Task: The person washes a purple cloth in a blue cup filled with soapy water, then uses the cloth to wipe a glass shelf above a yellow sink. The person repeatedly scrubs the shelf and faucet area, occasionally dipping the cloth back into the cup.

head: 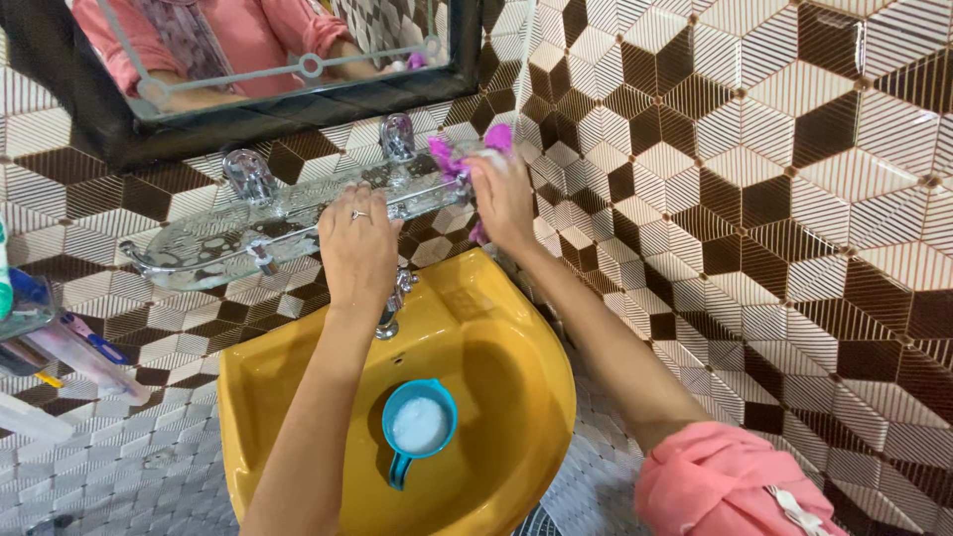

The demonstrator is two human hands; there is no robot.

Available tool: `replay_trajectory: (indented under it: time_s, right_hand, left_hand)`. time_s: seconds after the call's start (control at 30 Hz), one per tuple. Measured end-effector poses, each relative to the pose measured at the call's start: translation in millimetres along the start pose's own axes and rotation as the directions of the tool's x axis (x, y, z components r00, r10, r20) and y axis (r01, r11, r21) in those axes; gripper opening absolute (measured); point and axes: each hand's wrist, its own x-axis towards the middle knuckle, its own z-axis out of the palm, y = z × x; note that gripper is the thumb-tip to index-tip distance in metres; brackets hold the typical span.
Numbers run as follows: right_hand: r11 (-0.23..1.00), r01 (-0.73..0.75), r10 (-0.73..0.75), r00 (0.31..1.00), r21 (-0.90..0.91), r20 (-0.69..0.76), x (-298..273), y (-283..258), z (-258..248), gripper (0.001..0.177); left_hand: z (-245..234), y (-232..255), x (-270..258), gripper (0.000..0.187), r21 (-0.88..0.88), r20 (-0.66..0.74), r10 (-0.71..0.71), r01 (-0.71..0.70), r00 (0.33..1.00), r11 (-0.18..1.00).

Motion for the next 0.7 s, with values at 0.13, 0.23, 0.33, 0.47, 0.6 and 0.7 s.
replay_trajectory:
  time_s: [0.13,0.23,0.33,0.47,0.6,0.7]
  right_hand:
    - [0.999,-0.022,0.019,0.999,0.045,0.051,20.3,21.1,-26.0,0.048]
    - [0.969,-0.186,0.217,0.955,-0.162,0.204,40.7,23.2,-28.2,0.039]
    - [0.939,-0.326,0.345,0.887,-0.111,0.308,71.4,18.8,-27.8,0.022]
    - [0.997,0.054,-0.064,0.966,0.046,0.251,129.1,20.4,-60.1,0.017]
    - [0.991,0.129,-0.124,0.813,0.032,0.568,179.6,5.5,-84.7,0.033]
    - [0.995,0.093,-0.031,0.693,-0.047,0.720,193.3,-12.8,-66.9,0.036]
  left_hand:
    - [-4.4,1.9,-0.5,0.045,0.016,0.010,0.013,-0.013,1.000,1.000]
    - [-7.2,2.5,2.6,0.045,0.037,0.021,0.010,-0.011,1.000,0.999]
    - [-7.1,1.5,3.5,0.047,0.031,0.030,0.002,-0.002,1.000,1.000]
    - [-5.3,1.6,2.0,0.052,0.057,0.050,0.000,-0.003,0.999,0.998]
    - [-0.8,0.0,0.6,0.052,0.083,0.059,0.005,-0.009,0.998,0.997]
    - [0.4,-1.7,-0.1,0.052,0.068,0.053,0.005,-0.008,0.999,0.998]
